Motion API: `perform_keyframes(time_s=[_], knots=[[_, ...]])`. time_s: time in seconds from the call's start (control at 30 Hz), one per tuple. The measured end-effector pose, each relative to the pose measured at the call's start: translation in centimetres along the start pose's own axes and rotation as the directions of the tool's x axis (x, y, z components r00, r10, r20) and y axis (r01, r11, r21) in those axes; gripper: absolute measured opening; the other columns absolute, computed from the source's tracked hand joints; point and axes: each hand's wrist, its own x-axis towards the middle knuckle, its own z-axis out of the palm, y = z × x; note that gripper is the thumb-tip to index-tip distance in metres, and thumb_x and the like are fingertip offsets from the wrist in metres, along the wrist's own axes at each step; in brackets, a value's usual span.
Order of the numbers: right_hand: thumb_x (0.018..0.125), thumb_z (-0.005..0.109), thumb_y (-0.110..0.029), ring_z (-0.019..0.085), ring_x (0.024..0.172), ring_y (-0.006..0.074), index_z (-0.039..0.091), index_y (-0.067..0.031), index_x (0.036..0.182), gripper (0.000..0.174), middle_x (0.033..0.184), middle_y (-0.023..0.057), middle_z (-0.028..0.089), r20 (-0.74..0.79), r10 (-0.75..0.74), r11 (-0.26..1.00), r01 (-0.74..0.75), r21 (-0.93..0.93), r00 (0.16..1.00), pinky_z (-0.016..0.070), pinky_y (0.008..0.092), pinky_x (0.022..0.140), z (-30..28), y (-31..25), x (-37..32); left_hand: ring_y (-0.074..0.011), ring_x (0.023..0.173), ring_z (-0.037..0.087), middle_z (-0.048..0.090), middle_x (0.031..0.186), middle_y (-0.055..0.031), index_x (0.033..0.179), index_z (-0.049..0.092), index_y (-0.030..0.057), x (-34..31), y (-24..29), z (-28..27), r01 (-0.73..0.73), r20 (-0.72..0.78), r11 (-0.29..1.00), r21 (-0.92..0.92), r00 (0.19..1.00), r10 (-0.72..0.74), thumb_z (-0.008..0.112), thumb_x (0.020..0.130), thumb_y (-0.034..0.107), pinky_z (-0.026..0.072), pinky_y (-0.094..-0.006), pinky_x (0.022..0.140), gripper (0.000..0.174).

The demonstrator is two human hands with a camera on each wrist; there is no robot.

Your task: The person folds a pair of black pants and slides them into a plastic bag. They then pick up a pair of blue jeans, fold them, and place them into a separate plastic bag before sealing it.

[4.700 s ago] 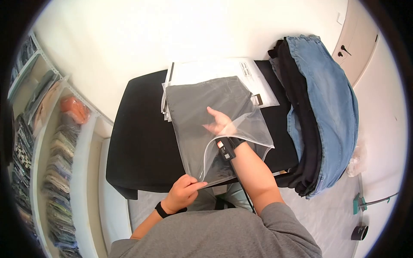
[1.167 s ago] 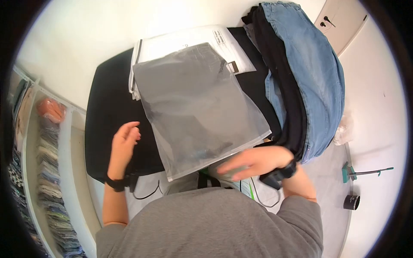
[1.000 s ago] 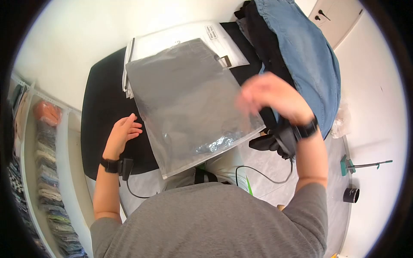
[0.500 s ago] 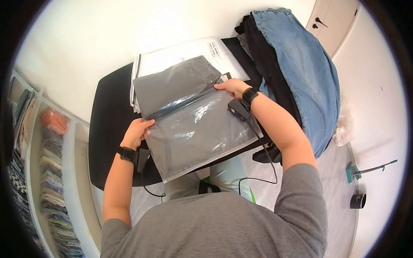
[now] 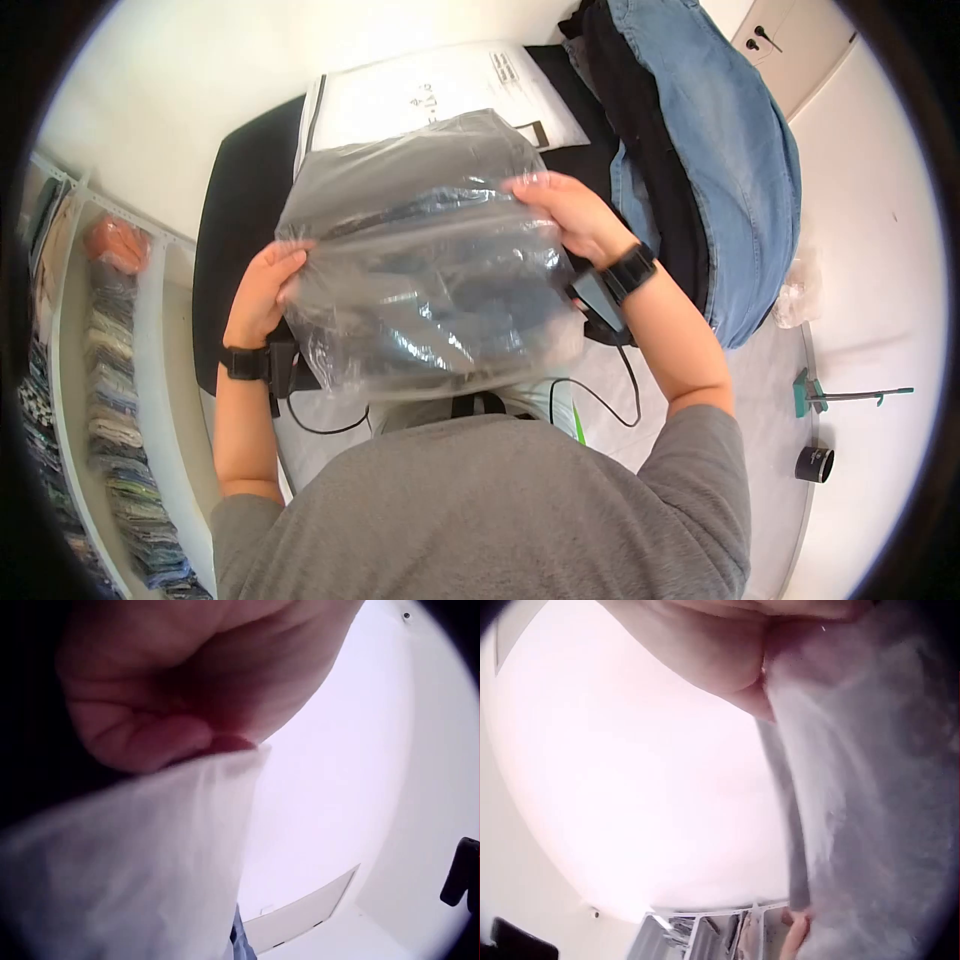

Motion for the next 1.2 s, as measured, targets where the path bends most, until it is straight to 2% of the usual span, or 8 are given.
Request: perform_keyframes(time_s=[0.1,0.2,0.27,0.5,0.77,0.9,1.0,1.2], knots=[[0.096,0.056,-0.018,0.054,0.067,0.0037,0.056,0.0003,0.118,0.029,0.080,0.0000,0.060,-0.009,0.158,0.987,-0.158,0.009,0.987,0.0464,0.0192,0.060,-1.0,2.6,-4.0,-0.0050,0.050,0.045,0.050,0.068,0.0057,0.114,0.060,0.0005,-3.8,-1.8,-0.9,0.242,0.014,0.970,0.010,0.970,-0.242,0.058,0.092,0.011,0.0374,-0.0179,0.049,0.025],[0.093,0.056,-0.012,0.056,0.073,0.0066,0.052,-0.0017,0.125,0.033,0.093,0.0039,0.060,-0.324,-0.127,0.901,-0.028,-0.434,0.937,0.0485,0.0209,0.064,-2.3,4.7,-6.8,-0.0109,0.076,0.058,0.054,0.098,-0.0068,0.125,0.054,0.0004,-6.1,-5.7,-3.5,-0.157,-0.063,0.771,0.617,0.967,0.248,0.056,0.087,0.001,0.0488,-0.0223,0.063,0.038],[0.080,0.062,0.003,0.060,0.096,0.0170,0.047,-0.0043,0.132,0.054,0.118,0.0102,0.057,-0.182,-0.556,0.422,0.087,-0.903,0.811,0.0506,0.0288,0.079,-3.5,6.3,-7.9,-0.0241,0.110,0.054,0.051,0.125,-0.0133,0.127,0.054,0.0052,-7.7,-4.8,-1.7,-0.318,0.077,0.476,0.820,0.885,0.459,0.063,0.078,-0.004,0.0462,-0.0326,0.089,0.051],[0.073,0.070,-0.007,0.042,0.132,0.0269,0.058,-0.0157,0.124,0.053,0.135,0.0038,0.053,0.386,-0.551,-0.242,0.301,-0.923,0.740,0.0311,0.0445,0.106,-0.8,6.1,-6.7,-0.0312,0.133,0.039,0.051,0.136,-0.0073,0.121,0.060,0.0065,-5.7,-4.4,-1.2,-0.593,0.517,0.127,0.795,0.772,0.369,0.069,0.074,-0.001,0.0362,-0.0425,0.105,0.048],[0.085,0.059,-0.015,0.055,0.111,0.0231,0.070,-0.0139,0.099,0.018,0.108,0.0001,0.067,0.407,-0.446,-0.170,0.371,-0.913,0.797,0.0231,0.0474,0.112,-3.1,4.2,-4.8,-0.0333,0.113,0.057,0.068,0.106,-0.0113,0.104,0.066,0.0027,-5.1,-3.5,-1.2,-0.552,0.394,0.453,0.700,0.827,0.400,0.052,0.092,0.013,0.0397,-0.0418,0.102,0.022],[0.088,0.057,-0.014,0.060,0.087,0.0206,0.069,-0.0073,0.093,0.015,0.088,0.0055,0.065,0.288,-0.504,0.172,0.422,-0.890,0.814,0.0367,0.0397,0.102,-3.2,4.4,-4.5,-0.0250,0.084,0.066,0.070,0.089,-0.0133,0.086,0.066,-0.0034,-5.2,-4.3,-1.9,-0.328,0.134,0.714,0.618,0.940,0.315,0.042,0.099,0.021,0.0484,-0.0331,0.084,0.037],[0.097,0.053,-0.029,0.054,0.063,0.0066,0.065,0.0009,0.084,0.035,0.069,0.0009,0.061,-0.136,-0.381,0.791,0.246,-0.560,0.914,0.0448,0.0246,0.059,-1.1,5.1,-3.8,-0.0171,0.071,0.064,0.069,0.080,-0.0111,0.079,0.065,-0.0047,-3.7,-4.0,-2.3,-0.192,0.027,0.844,0.501,0.978,0.207,0.042,0.100,0.023,0.0493,-0.0284,0.073,0.042],[0.093,0.058,-0.022,0.053,0.065,0.0055,0.063,0.0003,0.085,0.025,0.071,-0.0009,0.060,-0.324,-0.379,0.831,0.165,-0.532,0.867,0.0443,0.0223,0.060,0.1,4.0,-3.2,-0.0121,0.064,0.058,0.065,0.075,-0.0054,0.083,0.065,-0.0027,-2.1,-2.2,0.4,-0.131,-0.213,0.739,0.661,0.911,0.352,0.049,0.096,0.033,0.0468,-0.0264,0.065,0.041]])
